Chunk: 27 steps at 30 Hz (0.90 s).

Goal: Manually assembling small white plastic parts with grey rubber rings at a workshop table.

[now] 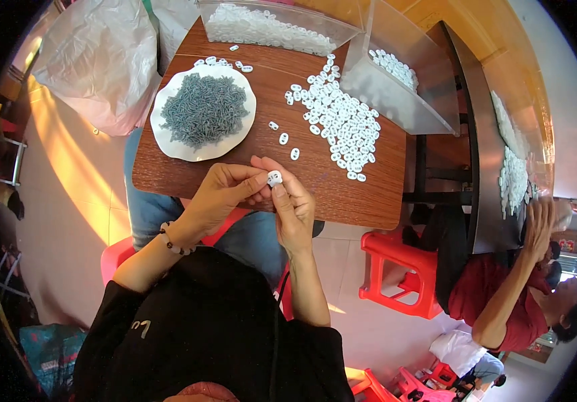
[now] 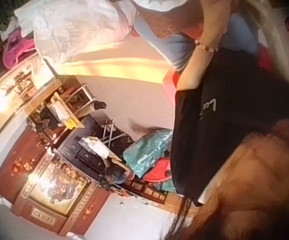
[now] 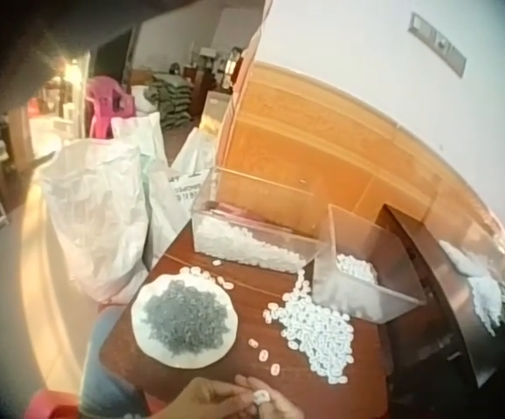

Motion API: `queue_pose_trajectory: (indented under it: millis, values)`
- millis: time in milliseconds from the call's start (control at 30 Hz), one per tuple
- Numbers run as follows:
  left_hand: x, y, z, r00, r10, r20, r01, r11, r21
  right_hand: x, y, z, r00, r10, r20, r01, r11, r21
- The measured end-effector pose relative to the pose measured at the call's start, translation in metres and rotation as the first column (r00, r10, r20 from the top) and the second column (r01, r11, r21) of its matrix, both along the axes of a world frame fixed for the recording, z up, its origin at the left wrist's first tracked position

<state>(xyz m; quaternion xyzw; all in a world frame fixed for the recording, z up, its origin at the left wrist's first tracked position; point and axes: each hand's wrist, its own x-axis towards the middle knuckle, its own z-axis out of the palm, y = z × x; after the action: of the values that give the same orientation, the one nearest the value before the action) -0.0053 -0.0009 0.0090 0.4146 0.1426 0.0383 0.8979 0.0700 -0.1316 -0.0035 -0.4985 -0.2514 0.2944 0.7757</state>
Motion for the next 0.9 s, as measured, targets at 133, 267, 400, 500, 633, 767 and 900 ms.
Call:
queue_pose_trajectory:
  millis: [133, 267, 400, 500, 633, 767, 900]
  values:
    - [0.004, 0.002, -0.005, 0.998, -0.031, 0.052, 0.032, 0.999, -0.018, 0.0, 0.001, 0.0, 0.999, -0.037, 0.008, 0.037, 0.998, -0.048]
    - [0.011, -0.001, -0.018, 0.997, 0.041, 0.058, -0.05, 0.986, 0.162, 0.004, 0.002, -0.01, 0.996, -0.07, 0.058, 0.076, 0.992, -0.099]
    - [0.019, 0.002, -0.044, 0.995, 0.074, 0.069, -0.091, 0.953, 0.289, 0.008, 0.007, -0.023, 0.997, -0.063, -0.054, 0.057, 0.993, -0.102]
    - [0.022, 0.005, -0.053, 0.995, 0.058, 0.079, -0.078, 0.959, 0.273, 0.009, 0.008, -0.028, 0.995, -0.061, -0.078, 0.051, 0.991, -0.126]
    - [0.023, 0.011, -0.057, 0.998, 0.024, 0.052, -0.037, 0.966, 0.257, 0.008, 0.011, -0.029, 0.997, -0.069, -0.02, 0.065, 0.987, -0.148]
    - [0.023, 0.008, -0.061, 0.995, 0.05, 0.09, -0.074, 0.954, 0.292, 0.009, 0.01, -0.029, 0.997, -0.067, -0.034, 0.06, 0.984, -0.17]
    - [0.02, 0.005, -0.059, 0.997, 0.066, 0.04, -0.076, 0.921, 0.383, 0.009, 0.009, -0.028, 0.998, -0.062, -0.032, 0.056, 0.983, -0.174]
